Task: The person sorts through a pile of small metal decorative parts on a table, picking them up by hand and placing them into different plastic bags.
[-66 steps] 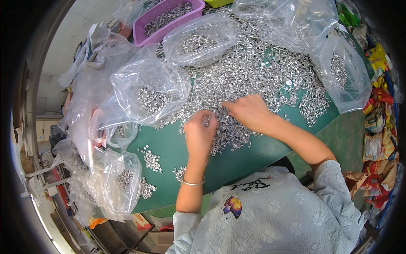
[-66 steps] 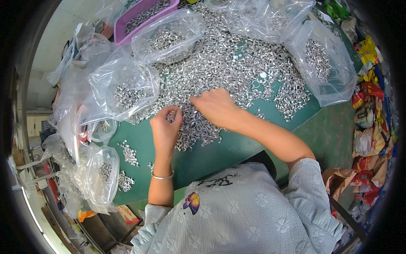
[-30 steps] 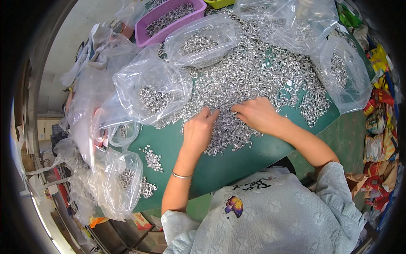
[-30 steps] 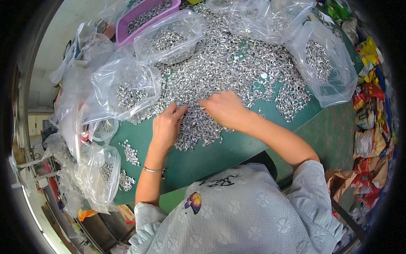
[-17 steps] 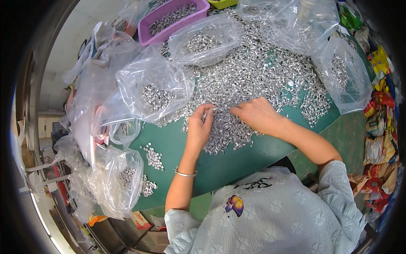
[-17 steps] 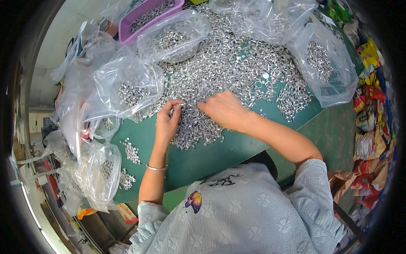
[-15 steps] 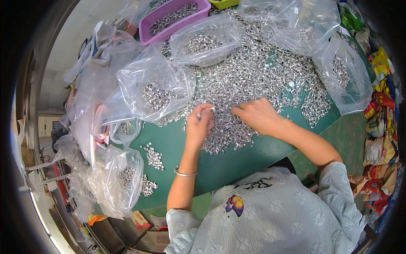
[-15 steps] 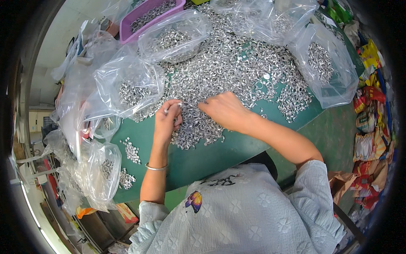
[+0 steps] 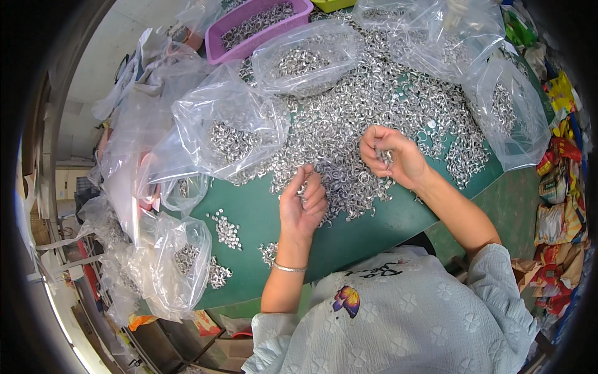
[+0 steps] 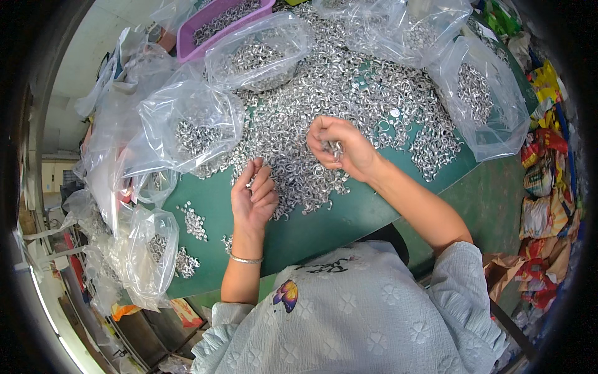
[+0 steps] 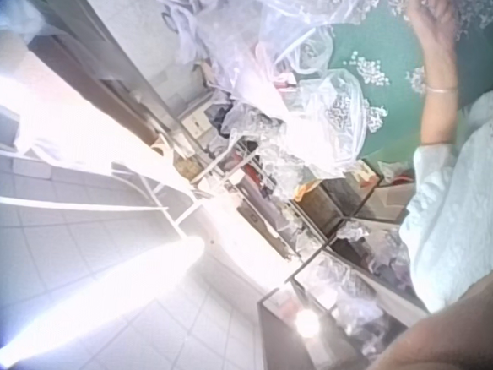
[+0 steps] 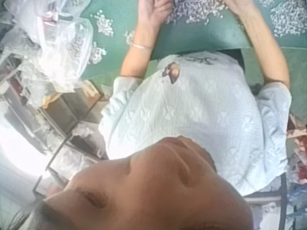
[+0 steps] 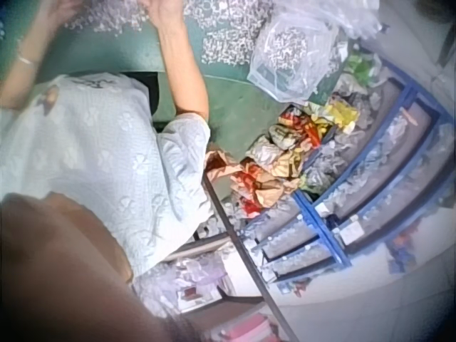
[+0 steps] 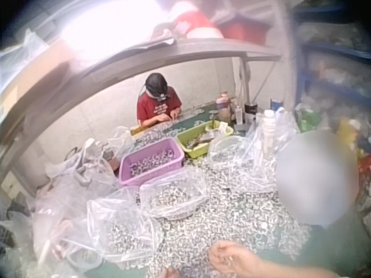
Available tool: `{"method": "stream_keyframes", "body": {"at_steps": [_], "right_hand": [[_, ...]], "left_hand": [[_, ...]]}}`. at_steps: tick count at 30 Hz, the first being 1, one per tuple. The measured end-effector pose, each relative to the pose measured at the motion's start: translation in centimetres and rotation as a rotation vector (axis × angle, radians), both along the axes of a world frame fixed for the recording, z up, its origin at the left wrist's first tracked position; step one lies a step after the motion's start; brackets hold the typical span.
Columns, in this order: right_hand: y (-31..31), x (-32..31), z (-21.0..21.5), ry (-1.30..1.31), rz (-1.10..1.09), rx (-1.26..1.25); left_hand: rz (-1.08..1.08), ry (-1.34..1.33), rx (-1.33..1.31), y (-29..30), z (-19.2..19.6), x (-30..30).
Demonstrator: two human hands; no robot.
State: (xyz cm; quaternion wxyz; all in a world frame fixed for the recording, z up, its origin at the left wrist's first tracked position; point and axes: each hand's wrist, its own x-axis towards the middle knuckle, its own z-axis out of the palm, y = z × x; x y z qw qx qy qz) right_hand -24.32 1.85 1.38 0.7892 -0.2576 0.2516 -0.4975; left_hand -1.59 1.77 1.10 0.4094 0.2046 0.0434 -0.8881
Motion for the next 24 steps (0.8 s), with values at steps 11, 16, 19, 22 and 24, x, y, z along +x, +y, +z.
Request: {"method": "stream_keyframes", "body": {"at_steps": [11, 16, 19, 22, 24], "right_hand": [[0.7, 3.4, -0.6, 1.604, 0.024, -0.748], [0.7, 3.7, -0.9, 1.671, -0.104, -0.823], [0.4, 2.3, -1.1, 1.159, -0.220, -0.588], [0.0, -0.3, 0.9, 0.199, 0.050, 0.146], [-0.1, -0.4, 0.7, 0.056, -0.043, 0.215]], "left_hand": [[-0.011, -1.455, -0.871, -0.1, -0.6, -0.7], [-0.080, -1.940, -1.483, -2.1, -0.1, -1.7], [-0.280, -2.056, -1.639, -2.4, 1.1, -1.8], [-0.331, -2.026, -1.736, -2.5, 0.9, -1.4], [-0.353, -2.016, -1.763, -2.6, 1.0, -1.5]]}}
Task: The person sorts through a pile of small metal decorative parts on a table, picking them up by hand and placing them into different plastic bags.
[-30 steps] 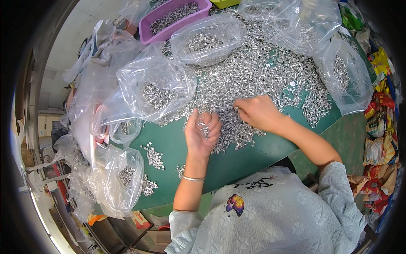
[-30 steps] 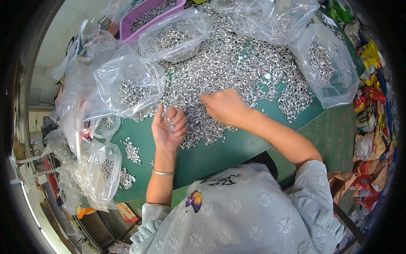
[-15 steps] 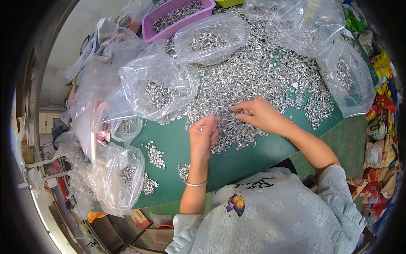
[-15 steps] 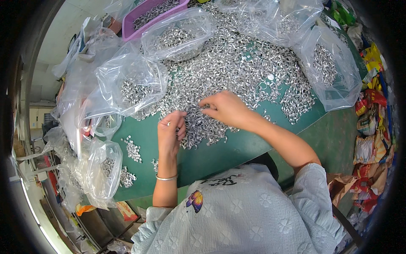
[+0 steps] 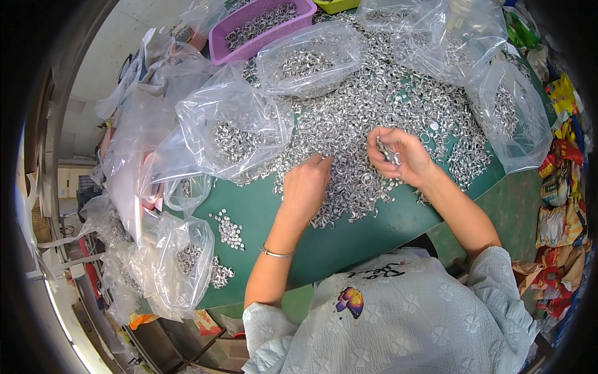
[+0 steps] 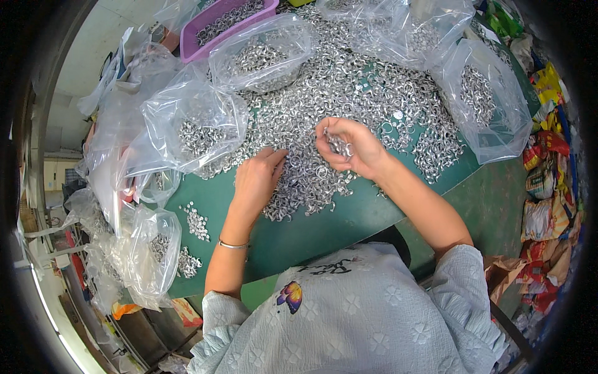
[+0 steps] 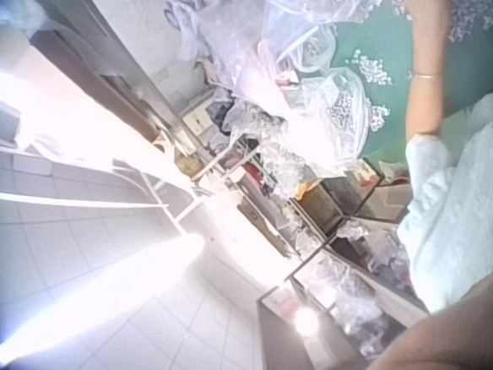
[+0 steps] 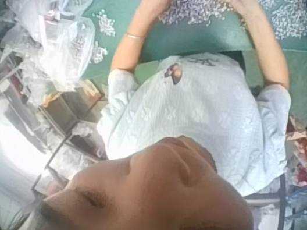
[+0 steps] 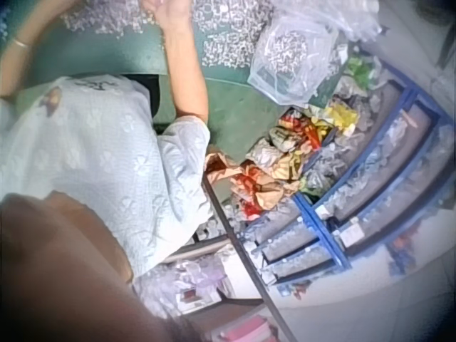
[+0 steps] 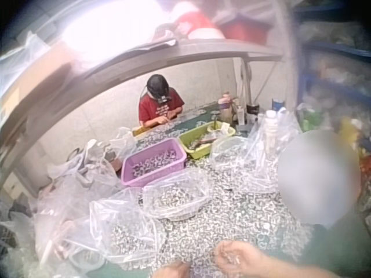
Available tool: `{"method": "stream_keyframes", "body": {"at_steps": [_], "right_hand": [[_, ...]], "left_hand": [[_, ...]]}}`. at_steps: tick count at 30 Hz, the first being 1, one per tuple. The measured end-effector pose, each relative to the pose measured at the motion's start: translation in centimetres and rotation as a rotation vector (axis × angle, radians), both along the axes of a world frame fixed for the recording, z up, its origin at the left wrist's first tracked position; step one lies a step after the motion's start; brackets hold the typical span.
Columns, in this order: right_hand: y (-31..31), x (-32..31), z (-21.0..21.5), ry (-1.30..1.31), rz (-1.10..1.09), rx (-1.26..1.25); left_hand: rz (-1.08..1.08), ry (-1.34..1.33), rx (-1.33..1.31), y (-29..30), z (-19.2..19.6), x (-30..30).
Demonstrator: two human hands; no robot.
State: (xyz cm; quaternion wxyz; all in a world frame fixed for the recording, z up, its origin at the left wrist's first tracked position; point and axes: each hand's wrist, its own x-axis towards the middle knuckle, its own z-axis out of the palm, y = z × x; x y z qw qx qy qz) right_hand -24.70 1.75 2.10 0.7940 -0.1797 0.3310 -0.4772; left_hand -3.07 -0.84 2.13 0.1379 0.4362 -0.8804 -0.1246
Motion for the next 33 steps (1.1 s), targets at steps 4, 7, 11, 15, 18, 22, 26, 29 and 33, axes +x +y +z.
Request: {"method": "stream_keyframes", "body": {"at_steps": [4, 7, 11, 15, 18, 22, 26, 29, 33], "right_hand": [[-0.9, -0.1, 0.3, 0.037, -0.026, 0.103], [-2.4, -0.9, 0.1, 0.310, 0.197, -0.059], [-4.9, 1.0, -0.9, 1.282, -0.050, -0.780], [-5.8, 3.0, -0.8, 1.761, 0.144, -0.950], [-5.4, 2.9, -0.6, 1.863, 0.166, -0.989], [-4.3, 1.1, 0.7, 1.694, 0.251, -0.924], [-4.0, 0.1, 0.5, 1.596, 0.226, -0.937], [-4.8, 0.5, -0.1, 1.655, 0.077, -0.909], [-6.4, 1.6, -0.8, 1.750, 0.174, -1.033]], "left_hand": [[-0.006, 0.026, -0.023, -0.3, -0.8, 0.1], [0.022, 0.201, -0.063, -0.3, -1.6, 0.2], [0.223, 0.474, 0.052, -0.1, -2.2, -0.3], [0.232, 0.592, 0.117, 0.2, -1.2, -0.1], [0.135, 0.437, 0.007, 0.7, -0.5, 0.4], [0.021, 0.406, -0.065, 2.1, 0.3, 0.5], [0.116, 0.524, 0.036, 2.2, -1.3, 0.9], [0.266, 0.578, 0.109, 2.3, -1.8, 0.8], [0.289, 0.508, 0.047, 2.5, -1.4, 0.4]]}}
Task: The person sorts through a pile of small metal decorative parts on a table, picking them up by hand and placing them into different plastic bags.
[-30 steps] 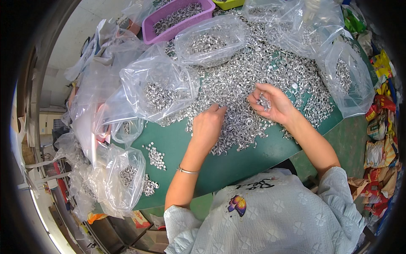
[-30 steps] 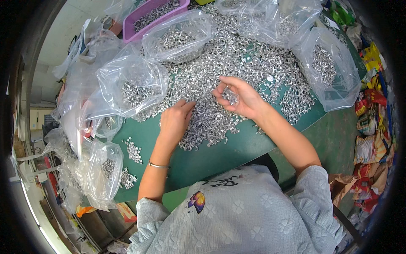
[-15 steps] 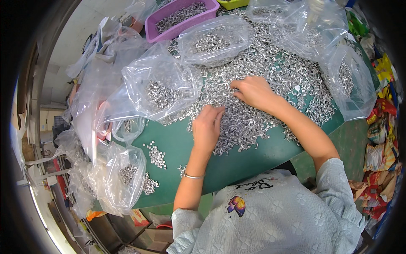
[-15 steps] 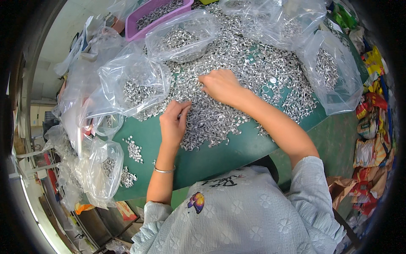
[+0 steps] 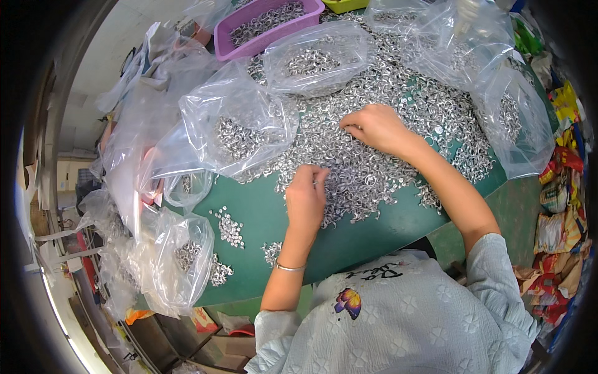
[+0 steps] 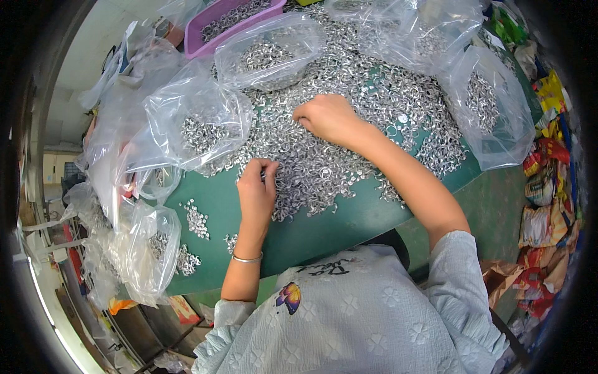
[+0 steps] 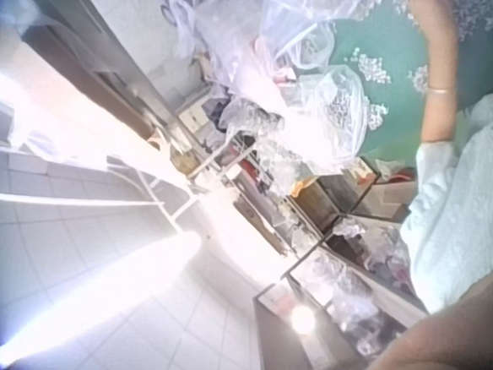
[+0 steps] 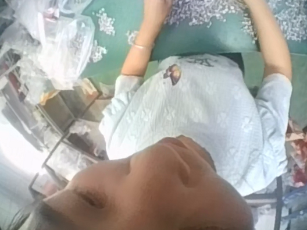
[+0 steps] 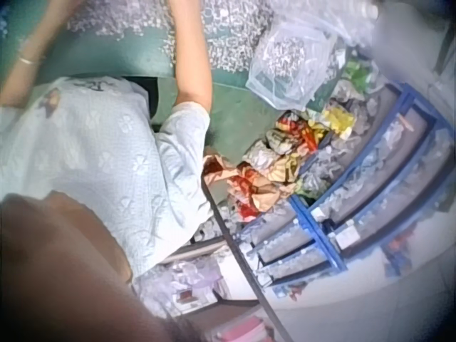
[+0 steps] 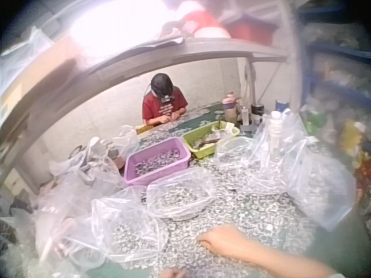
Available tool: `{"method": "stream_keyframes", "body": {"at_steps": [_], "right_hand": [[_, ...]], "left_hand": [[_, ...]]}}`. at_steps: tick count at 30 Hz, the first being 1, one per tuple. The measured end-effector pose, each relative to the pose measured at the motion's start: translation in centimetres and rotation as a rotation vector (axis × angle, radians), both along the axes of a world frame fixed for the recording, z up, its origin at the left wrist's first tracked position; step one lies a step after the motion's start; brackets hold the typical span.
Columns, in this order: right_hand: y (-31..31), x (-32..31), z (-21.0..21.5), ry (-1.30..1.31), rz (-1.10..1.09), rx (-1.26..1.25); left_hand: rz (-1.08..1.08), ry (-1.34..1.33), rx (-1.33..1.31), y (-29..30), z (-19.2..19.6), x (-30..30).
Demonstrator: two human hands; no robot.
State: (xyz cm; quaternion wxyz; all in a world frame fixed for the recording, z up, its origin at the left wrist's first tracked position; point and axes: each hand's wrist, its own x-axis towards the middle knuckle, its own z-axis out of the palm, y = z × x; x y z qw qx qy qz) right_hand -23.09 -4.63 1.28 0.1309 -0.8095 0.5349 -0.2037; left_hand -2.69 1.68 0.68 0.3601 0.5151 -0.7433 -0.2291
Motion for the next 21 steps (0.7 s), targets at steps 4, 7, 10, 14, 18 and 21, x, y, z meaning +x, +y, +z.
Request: {"method": "stream_keyframes", "body": {"at_steps": [4, 7, 10, 14, 18, 21], "right_hand": [[-1.0, 1.0, 0.4, 0.202, 0.086, -0.047], [-1.0, 2.0, 1.1, 0.318, 0.182, -0.124], [-1.4, 1.9, 0.7, 0.361, 0.241, -0.112], [-2.3, 1.0, 0.1, 0.252, 0.226, -0.039], [-2.5, -0.6, 0.1, -0.368, 0.203, -0.041], [-1.0, -1.4, 1.8, -1.184, 0.011, 0.924]], "left_hand": [[-0.038, -0.056, -0.048, -0.8, 0.7, -0.2], [0.035, 0.043, 0.192, -1.5, 0.7, 0.5], [0.089, 0.547, 0.654, -1.6, 0.9, 0.6], [-0.034, 0.973, 0.855, -1.3, 0.0, 1.2], [-0.086, 1.318, 1.024, -1.0, 0.3, 2.1], [-0.068, 1.452, 1.044, -0.9, -0.1, 2.5]]}}
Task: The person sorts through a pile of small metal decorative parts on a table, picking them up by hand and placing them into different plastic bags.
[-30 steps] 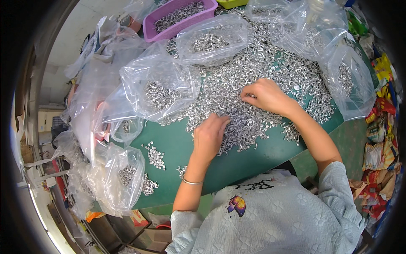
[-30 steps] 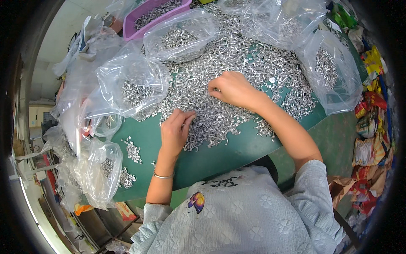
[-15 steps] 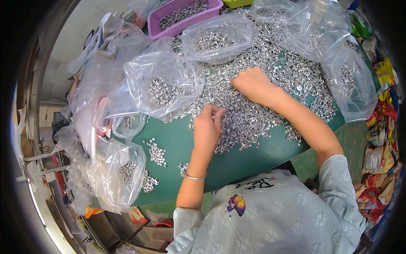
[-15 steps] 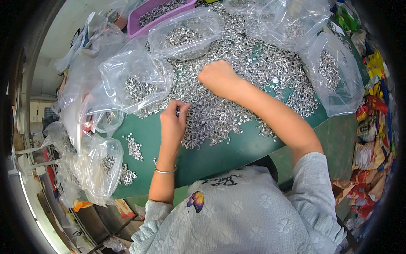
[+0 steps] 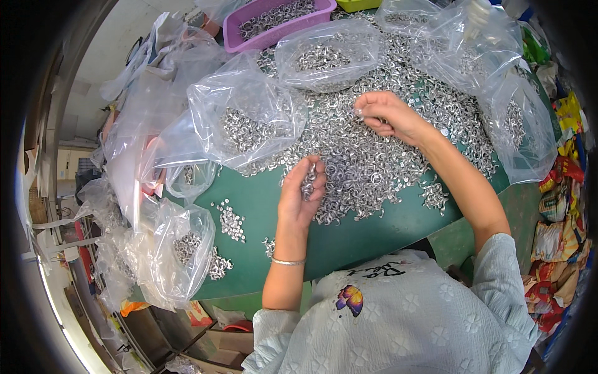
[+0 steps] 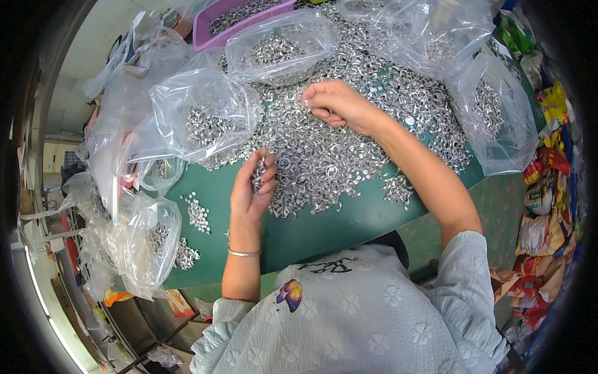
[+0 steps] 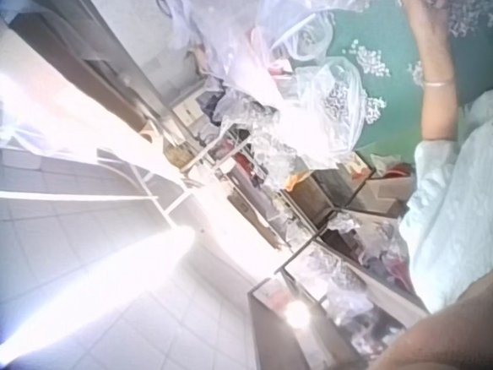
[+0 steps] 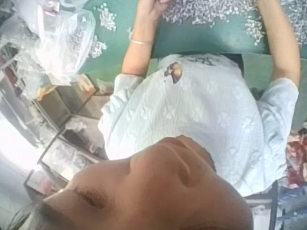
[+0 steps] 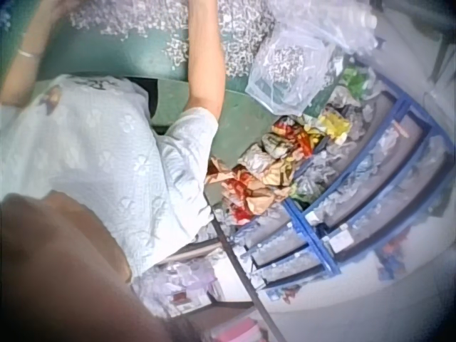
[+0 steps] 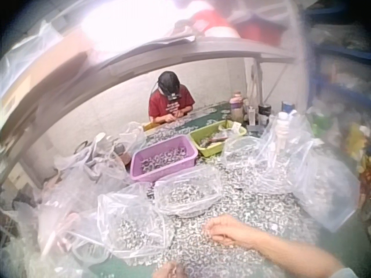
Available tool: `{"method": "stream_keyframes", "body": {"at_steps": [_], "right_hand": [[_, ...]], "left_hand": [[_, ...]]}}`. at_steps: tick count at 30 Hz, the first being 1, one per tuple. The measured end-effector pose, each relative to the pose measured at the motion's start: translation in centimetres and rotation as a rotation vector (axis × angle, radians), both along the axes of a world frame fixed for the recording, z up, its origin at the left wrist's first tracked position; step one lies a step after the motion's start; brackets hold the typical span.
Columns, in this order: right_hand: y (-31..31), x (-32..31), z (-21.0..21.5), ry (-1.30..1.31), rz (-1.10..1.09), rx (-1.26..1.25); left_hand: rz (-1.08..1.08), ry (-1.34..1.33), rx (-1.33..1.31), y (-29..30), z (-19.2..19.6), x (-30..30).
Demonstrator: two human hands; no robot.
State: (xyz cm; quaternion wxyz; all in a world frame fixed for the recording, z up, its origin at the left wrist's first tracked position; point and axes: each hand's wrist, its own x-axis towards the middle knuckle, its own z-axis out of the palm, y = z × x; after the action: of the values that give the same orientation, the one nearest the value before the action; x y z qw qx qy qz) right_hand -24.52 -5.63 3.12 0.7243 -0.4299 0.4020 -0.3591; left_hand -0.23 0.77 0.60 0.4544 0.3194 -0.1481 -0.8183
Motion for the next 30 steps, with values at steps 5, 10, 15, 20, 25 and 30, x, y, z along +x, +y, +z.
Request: {"method": "stream_keyframes", "body": {"at_steps": [5, 10, 15, 20, 25, 30], "right_hand": [[1.2, 0.4, -1.7, -0.633, -0.015, 0.354], [0.9, 1.3, -1.3, -0.351, -0.070, 0.192], [0.9, 1.7, -0.4, -0.249, -0.112, 0.119], [0.8, 0.8, -1.1, -0.163, -0.053, 0.093], [0.0, 2.9, -2.6, 0.567, -0.092, -0.562], [-0.3, 7.8, -1.9, 1.175, 0.128, -0.913]], "left_hand": [[-0.014, -0.475, -0.125, -1.3, 0.0, 0.5], [0.032, -1.379, -1.120, -4.2, -0.9, -1.0], [-0.314, -1.611, -1.270, -5.6, 0.0, -1.3], [-0.122, -1.194, -0.959, -6.1, -1.4, -0.1], [-0.087, 0.177, -0.063, -3.7, 0.1, 1.5], [0.147, 0.174, 0.117, -1.9, -0.4, 1.3]]}}
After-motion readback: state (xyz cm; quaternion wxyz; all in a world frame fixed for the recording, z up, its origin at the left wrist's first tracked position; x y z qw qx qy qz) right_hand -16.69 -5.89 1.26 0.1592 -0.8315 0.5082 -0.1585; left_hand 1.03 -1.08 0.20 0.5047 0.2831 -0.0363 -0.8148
